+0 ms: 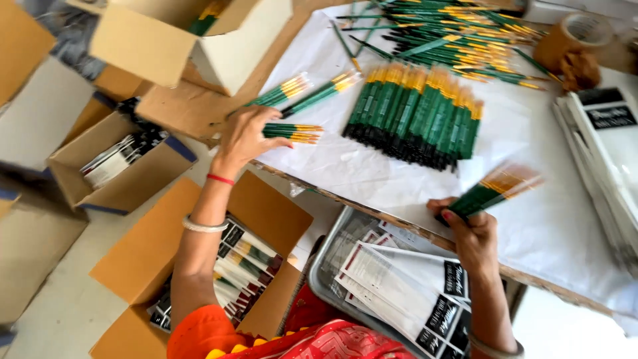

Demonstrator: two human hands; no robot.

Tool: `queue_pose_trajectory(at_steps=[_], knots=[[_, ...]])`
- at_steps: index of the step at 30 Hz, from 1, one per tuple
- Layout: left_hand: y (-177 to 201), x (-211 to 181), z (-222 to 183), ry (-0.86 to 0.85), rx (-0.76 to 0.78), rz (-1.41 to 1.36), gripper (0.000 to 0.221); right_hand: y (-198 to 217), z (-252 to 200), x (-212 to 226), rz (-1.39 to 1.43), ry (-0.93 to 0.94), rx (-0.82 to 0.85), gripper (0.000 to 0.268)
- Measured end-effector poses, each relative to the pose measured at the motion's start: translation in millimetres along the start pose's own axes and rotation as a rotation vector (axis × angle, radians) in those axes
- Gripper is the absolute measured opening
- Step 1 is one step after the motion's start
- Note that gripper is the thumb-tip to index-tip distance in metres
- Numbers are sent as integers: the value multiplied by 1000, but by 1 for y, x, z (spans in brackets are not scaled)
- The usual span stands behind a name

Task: The person places sets of paintbrushes into plastic sleeves, gathers them into a tray, and then arranges a large quantity of loose brushes on a table into sorted groups by hand.

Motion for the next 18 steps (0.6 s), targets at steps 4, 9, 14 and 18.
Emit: queue_pose_trajectory(at_steps=[4, 9, 14, 18], knots=[[-9, -71, 28, -3, -178, -209, 36, 2, 7, 1, -40, 5, -46, 22], [-79, -193, 60, -61, 85, -978, 16, -3, 6, 1, 98, -30, -7, 23], [-124, -282, 92, -25, 395, -1366, 35, 3, 6, -7, 56, -33, 15, 21], [-143, -293, 99, 91, 386, -1308, 28, 3, 4, -11, 96, -49, 19, 16]])
Point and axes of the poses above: each hand's wrist, its own z-axis towards the middle knuckle, its own y-axis out of the back of the hand, x = y × z, the point moved 5 cm from there along z, towards the middle knuckle, and after that the axes turned 6 degrees about z, right-handed, at the moved point
